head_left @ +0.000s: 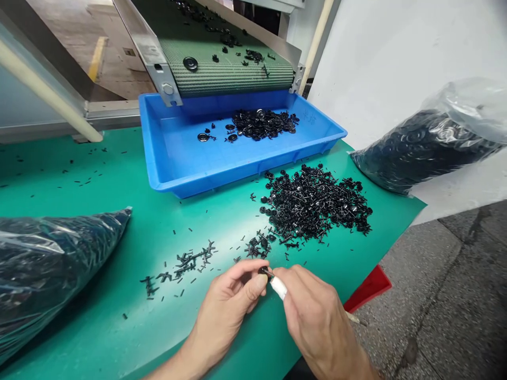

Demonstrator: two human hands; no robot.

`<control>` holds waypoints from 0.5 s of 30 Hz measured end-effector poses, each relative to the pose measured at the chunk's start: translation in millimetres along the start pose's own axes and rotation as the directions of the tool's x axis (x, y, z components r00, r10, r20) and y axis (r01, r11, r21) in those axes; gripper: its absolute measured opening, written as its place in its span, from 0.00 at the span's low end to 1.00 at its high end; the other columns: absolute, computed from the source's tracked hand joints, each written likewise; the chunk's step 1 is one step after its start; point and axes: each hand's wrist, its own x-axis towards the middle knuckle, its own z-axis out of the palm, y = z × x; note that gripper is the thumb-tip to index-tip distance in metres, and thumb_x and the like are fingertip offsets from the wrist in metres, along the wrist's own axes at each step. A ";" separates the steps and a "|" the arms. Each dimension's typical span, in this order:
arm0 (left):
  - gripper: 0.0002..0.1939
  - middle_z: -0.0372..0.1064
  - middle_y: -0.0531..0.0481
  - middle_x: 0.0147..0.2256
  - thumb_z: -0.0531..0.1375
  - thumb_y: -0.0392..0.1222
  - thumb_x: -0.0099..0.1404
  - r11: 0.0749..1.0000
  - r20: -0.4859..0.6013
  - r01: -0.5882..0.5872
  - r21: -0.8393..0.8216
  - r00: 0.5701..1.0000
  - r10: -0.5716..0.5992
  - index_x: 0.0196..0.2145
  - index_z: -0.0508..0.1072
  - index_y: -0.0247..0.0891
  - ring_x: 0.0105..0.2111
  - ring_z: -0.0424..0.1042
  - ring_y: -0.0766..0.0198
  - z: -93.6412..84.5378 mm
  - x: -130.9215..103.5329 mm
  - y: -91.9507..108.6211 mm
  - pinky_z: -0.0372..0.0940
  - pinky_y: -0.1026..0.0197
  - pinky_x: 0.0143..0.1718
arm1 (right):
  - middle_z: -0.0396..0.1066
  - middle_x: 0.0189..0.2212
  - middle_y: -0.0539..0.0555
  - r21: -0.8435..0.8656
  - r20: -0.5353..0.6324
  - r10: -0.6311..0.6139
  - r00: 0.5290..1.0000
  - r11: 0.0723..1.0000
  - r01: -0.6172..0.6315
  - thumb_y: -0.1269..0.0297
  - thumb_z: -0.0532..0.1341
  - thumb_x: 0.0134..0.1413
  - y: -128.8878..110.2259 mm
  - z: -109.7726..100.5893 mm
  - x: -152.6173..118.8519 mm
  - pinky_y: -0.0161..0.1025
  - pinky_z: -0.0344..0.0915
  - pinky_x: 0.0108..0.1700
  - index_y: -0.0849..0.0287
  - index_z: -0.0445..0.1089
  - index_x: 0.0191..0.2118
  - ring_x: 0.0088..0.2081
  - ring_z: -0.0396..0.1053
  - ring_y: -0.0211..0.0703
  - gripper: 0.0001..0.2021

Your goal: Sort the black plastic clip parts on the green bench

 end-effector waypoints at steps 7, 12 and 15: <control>0.11 0.72 0.50 0.36 0.61 0.48 0.64 0.936 -0.012 -0.134 0.326 0.989 0.145 0.41 0.77 0.43 0.35 0.66 0.60 2.3 -3.6 3.5 0.61 0.61 0.36 | 0.66 0.24 0.50 -0.018 0.069 0.117 0.991 0.993 -0.116 0.76 0.47 0.61 -5.1 1.0 -0.8 0.38 0.51 0.29 0.57 0.63 0.31 0.25 0.63 0.41 0.12; 0.16 0.71 0.50 0.36 0.57 0.52 0.66 0.913 -0.022 -0.095 0.396 0.993 0.113 0.48 0.73 0.44 0.34 0.65 0.59 3.4 -6.7 2.1 0.61 0.60 0.35 | 0.61 0.19 0.44 0.220 0.355 0.180 0.917 0.938 -0.269 0.77 0.51 0.57 13.7 -11.1 14.0 0.34 0.49 0.27 0.56 0.62 0.27 0.22 0.59 0.35 0.11; 0.19 0.70 0.49 0.36 0.55 0.54 0.67 0.928 -0.064 -0.059 0.367 0.994 0.088 0.50 0.71 0.43 0.32 0.64 0.60 3.4 -6.4 -0.2 0.59 0.61 0.32 | 0.61 0.20 0.44 0.159 0.314 0.220 0.924 0.947 -0.280 0.78 0.51 0.57 27.0 -12.3 20.9 0.34 0.49 0.27 0.56 0.64 0.30 0.23 0.59 0.35 0.11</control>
